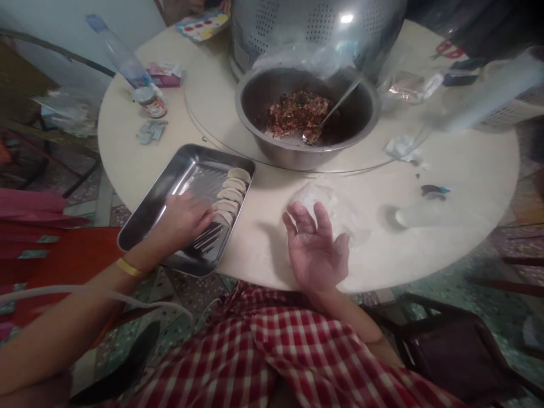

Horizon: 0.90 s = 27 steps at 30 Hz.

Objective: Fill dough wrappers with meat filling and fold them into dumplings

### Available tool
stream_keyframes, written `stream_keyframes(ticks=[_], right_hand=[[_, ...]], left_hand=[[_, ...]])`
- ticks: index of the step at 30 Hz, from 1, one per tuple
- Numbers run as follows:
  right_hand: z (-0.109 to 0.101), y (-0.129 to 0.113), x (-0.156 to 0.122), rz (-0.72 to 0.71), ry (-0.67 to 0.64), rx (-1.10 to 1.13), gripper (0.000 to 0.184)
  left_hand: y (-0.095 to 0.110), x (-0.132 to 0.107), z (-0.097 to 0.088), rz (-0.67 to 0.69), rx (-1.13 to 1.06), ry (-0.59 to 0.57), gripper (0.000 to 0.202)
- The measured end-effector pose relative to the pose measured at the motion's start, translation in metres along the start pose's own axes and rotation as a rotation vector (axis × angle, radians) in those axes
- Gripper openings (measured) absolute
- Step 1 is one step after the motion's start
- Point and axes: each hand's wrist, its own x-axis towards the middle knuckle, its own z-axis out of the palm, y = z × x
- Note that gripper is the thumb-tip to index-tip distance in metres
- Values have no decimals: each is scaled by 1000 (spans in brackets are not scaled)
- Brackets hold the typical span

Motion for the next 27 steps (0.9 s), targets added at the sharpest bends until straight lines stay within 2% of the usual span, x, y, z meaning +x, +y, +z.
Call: stream_keyframes(ticks=[9, 15, 18, 22, 25, 27], right_hand=[[1, -1, -1, 25, 21, 10, 41], [1, -1, -2, 35, 45, -6, 41], [1, 1, -1, 31, 53, -30, 41], [2, 1, -1, 4, 57, -53, 42], [4, -12, -3, -36, 80, -118, 43], [2, -29, -3, -127, 113, -213, 45]], left_hand=[[-6, -12, 0, -30, -16, 52, 34], [-9, -12, 3, -47, -24, -25, 34], [-8, -12, -4, -50, -33, -9, 36], [0, -2, -17, -80, 3, 65, 36], [8, 13, -22, -68, 36, 21, 35], [8, 20, -23, -58, 58, -12, 39]])
